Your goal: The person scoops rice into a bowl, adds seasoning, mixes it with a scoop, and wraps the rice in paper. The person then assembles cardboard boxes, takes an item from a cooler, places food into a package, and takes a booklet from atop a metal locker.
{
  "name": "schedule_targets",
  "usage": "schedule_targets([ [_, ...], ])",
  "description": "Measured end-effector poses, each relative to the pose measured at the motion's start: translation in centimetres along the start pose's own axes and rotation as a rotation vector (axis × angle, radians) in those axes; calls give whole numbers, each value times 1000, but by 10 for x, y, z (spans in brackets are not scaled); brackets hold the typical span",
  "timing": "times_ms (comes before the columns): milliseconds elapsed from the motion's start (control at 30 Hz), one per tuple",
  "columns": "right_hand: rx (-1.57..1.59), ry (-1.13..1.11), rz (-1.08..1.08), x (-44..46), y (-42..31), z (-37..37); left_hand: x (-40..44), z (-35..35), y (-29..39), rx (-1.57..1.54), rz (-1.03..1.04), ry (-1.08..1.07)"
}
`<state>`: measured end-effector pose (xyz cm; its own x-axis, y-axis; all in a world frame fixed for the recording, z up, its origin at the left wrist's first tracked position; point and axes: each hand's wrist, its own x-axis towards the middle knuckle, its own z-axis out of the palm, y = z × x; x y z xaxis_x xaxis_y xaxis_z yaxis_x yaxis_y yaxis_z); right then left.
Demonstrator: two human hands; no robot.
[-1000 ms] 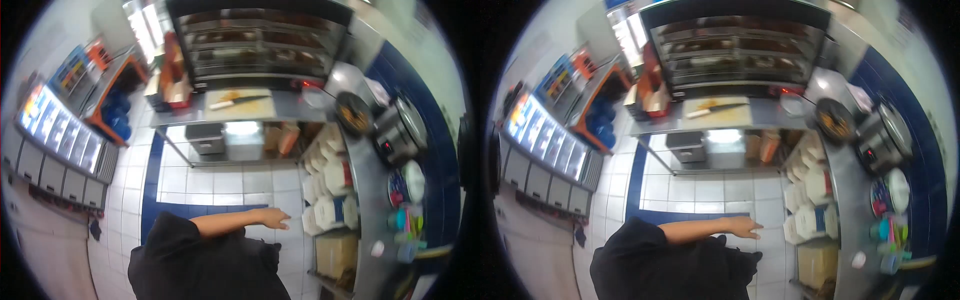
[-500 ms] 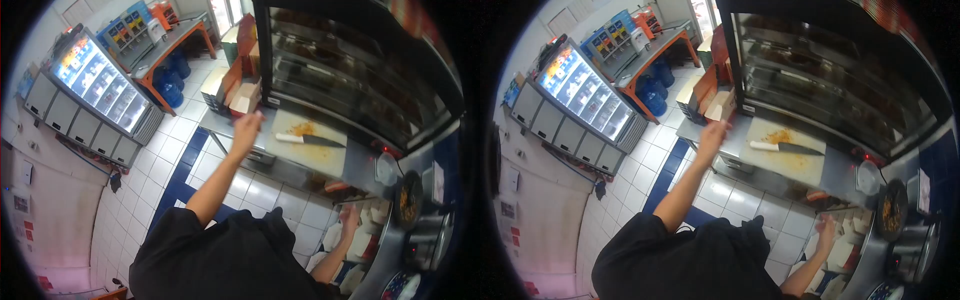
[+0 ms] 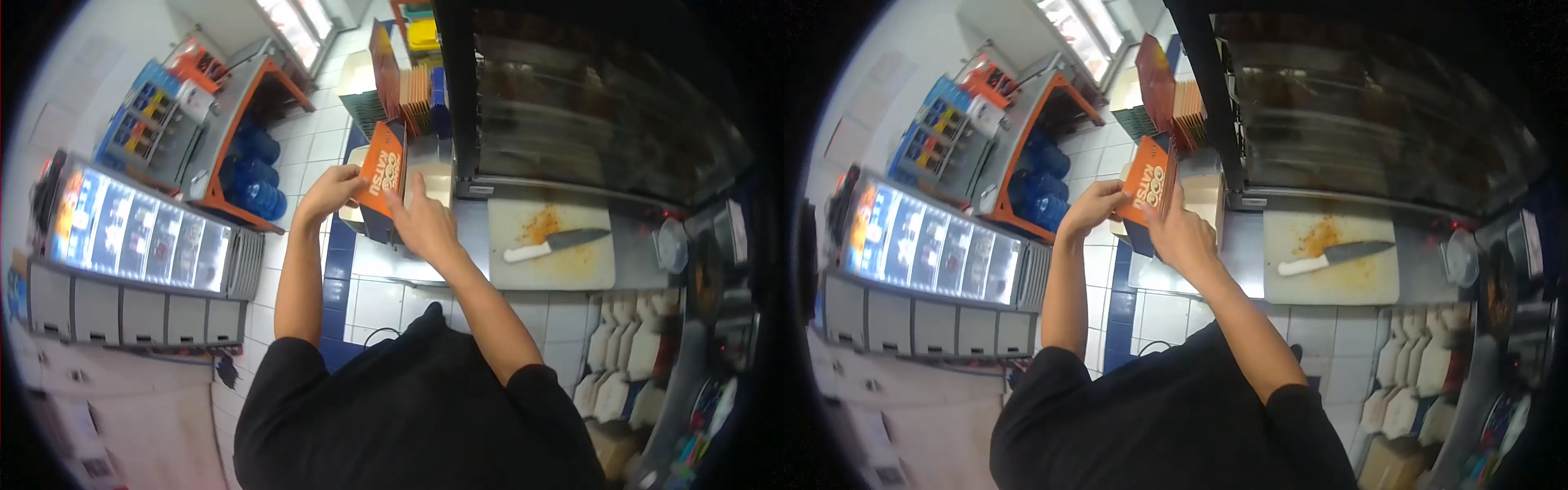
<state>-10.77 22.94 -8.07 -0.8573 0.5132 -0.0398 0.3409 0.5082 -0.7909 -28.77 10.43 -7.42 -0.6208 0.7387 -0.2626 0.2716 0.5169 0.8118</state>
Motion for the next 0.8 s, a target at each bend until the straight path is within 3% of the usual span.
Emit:
schedule_targets([
  [67,-149,-42,151,21,-20,14,-4,-2,-7,-48,35,62],
  [133,-278,-29,64,36,-15,38,-4,8,-12,-172,25,-17],
  [200,-329,-4,80,43,-14,52,-2,16,-16,150,267,84],
  [233,-349,5,70,42,-16,58,-6,12,-9,200,238,3],
  [333,-429,-5,80,33,-23,60,-18,-15,-1,-229,267,3],
  [400,-337,52,118,34,-19,62,-38,-32,9,170,252,-22],
  [467,-398,139,58,35,0,79,-84,-40,50,315,323,67],
  [500,-368,121,103,31,0,79,-103,-46,47,189,282,146],
  [533,-288,157,49,13,-7,61,-114,-58,33,222,366,213],
  [567,-197,221,37,-5,-14,43,-128,-78,7,383,577,273],
  [633,278,188,-90,-42,-6,7,-127,-124,-56,843,1170,527],
  [667,640,280,-389,-45,18,20,-116,-134,-79,885,1358,642],
  [733,1034,22,-492,-96,36,-26,-97,-94,-77,250,1242,307],
  [800,1188,84,-542,-145,61,-54,-89,-37,-70,-303,1013,-47],
])
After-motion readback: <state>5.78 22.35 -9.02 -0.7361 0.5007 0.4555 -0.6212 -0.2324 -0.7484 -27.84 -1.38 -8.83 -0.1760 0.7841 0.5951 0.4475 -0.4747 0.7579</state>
